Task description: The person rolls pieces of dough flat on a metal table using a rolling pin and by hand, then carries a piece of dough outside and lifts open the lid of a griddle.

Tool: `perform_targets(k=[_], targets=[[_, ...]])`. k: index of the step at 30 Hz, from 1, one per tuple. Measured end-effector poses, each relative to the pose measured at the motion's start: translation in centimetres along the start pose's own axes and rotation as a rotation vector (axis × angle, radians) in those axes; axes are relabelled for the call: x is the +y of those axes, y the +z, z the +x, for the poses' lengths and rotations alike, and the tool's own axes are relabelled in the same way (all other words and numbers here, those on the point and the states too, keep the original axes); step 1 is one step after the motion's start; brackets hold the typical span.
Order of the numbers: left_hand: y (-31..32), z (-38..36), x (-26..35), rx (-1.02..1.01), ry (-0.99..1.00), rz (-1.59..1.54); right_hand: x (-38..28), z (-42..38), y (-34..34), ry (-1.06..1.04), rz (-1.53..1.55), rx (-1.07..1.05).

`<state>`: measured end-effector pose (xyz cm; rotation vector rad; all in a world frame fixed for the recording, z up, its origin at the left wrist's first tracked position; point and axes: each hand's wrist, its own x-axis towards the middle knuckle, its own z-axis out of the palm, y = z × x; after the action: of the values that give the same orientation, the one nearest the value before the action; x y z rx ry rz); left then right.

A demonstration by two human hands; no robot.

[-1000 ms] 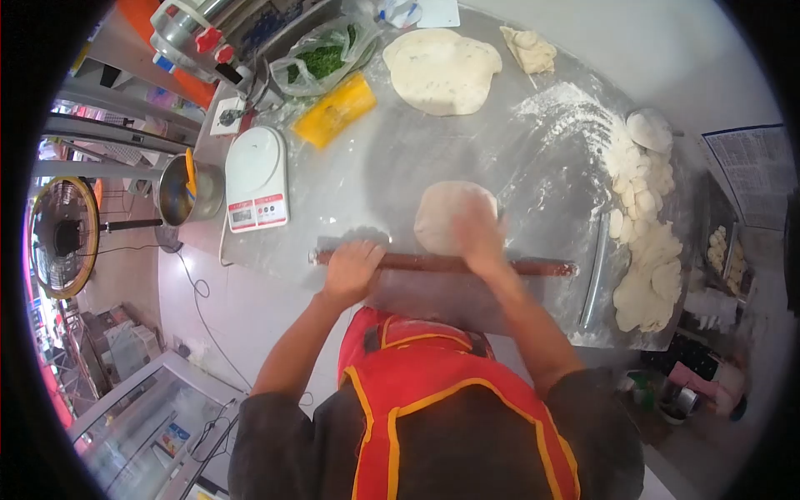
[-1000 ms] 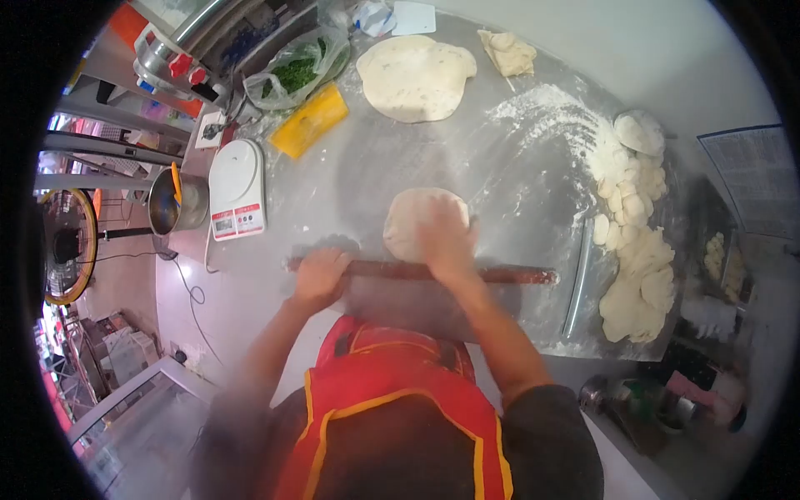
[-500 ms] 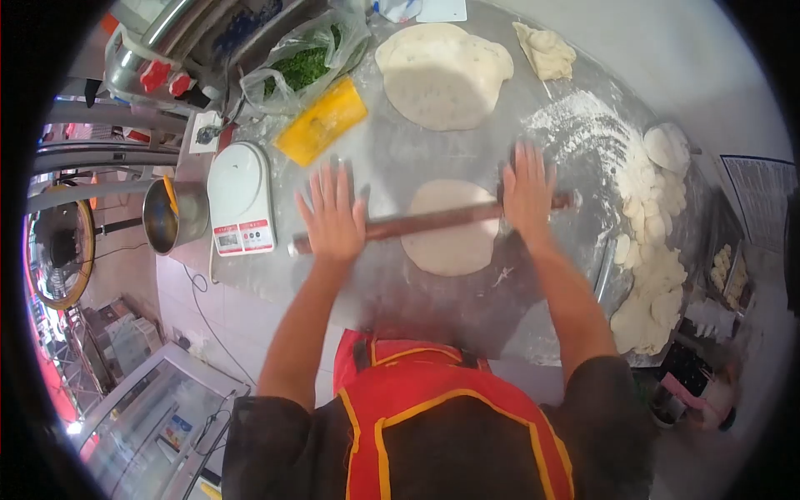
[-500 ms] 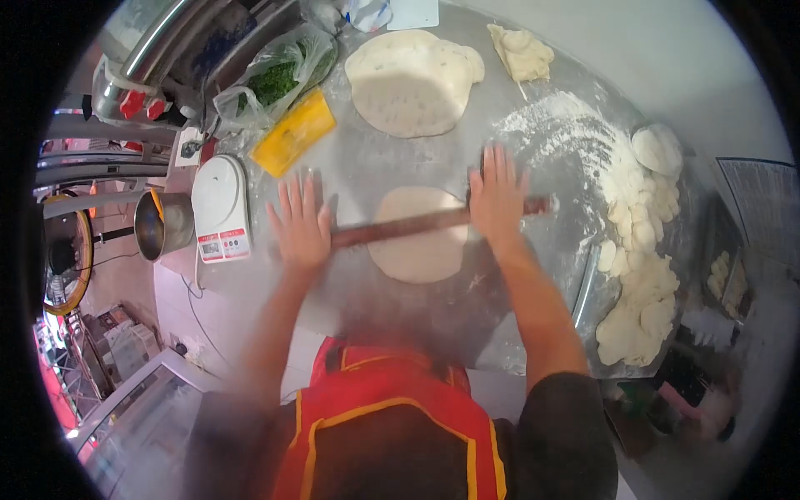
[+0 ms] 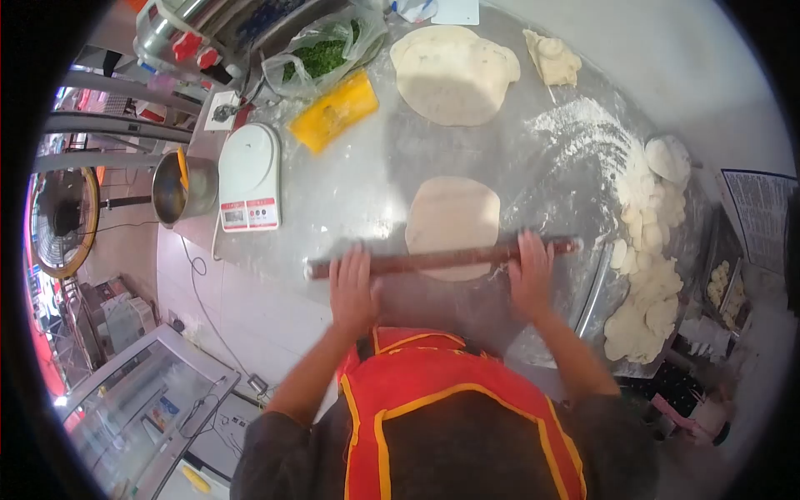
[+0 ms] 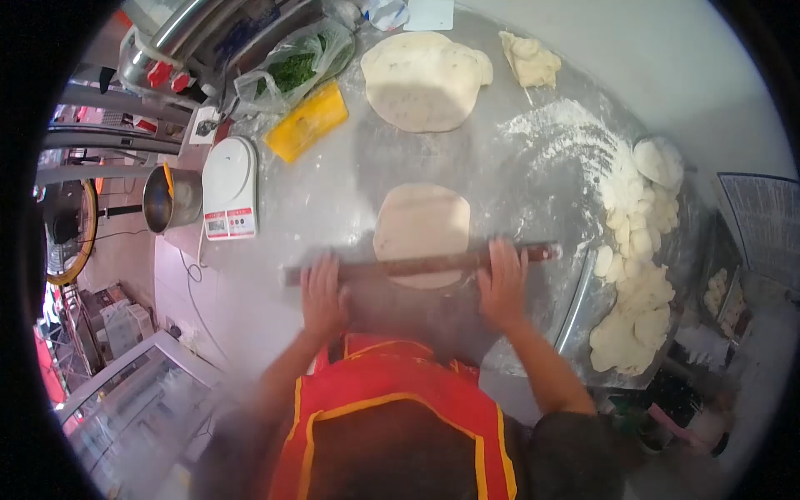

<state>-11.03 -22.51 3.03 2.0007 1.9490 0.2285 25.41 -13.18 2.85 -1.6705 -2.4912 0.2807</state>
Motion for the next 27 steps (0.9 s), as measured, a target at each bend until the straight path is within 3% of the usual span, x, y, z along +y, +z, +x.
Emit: perform_targets(k=[2,4,7,8,11,13,15,16,19,22,24,26,27], targets=[[1.3,5.8,-3.8,0.112,0.119,0.073,0.7,5.7,-1.0,0.010,-0.052,0.058],[-1.9,9.9,-2.7,0.251,0.043,0.101,0.1,8.2,-1.0,0.064,-0.067,0.135],[-1.3,6.1,-0.7,0.220,-0.002,0.148,0.0,6.1,0.2,0.058,-0.084,0.101],[-1.6,3.9,0.2,0.045,-0.063,0.112,-0.3,2.7,0.0,0.024,-0.106,0.066],[-0.5,-1.5,0.8,0.094,0.010,0.053,-1.3,-2.4,-0.8,0.074,0.015,0.021],[0.6,-2.9,-0.4,0.103,0.106,0.030,-1.4,-2.5,-1.0,0.029,0.014,0.043],[0.2,-1.9,-1.1,0.031,0.120,-0.052,-0.7,3.8,1.0,0.063,0.332,0.094],[-0.4,-1.7,-1.2,-0.007,0.123,-0.091,-1.3,7.4,1.4,0.094,0.432,-0.016],[-3.3,-2.3,0.8,0.164,0.193,-0.113,-4.9,15.7,0.5,0.278,0.593,-0.374],[-3.6,-4.6,1.8,0.133,0.112,-0.121,-6.7,19.0,2.6,-0.053,0.540,-0.779],[-3.4,-5.4,2.1,0.096,0.068,-0.134,-11.7,18.1,4.5,-0.523,0.364,-0.489],[-2.8,-5.9,2.2,0.124,0.066,-0.140,-18.4,17.9,7.1,-0.743,0.415,-0.669],[-2.6,-5.9,2.1,0.141,0.065,-0.139,-20.1,18.1,7.4,-0.701,0.412,-0.646]])
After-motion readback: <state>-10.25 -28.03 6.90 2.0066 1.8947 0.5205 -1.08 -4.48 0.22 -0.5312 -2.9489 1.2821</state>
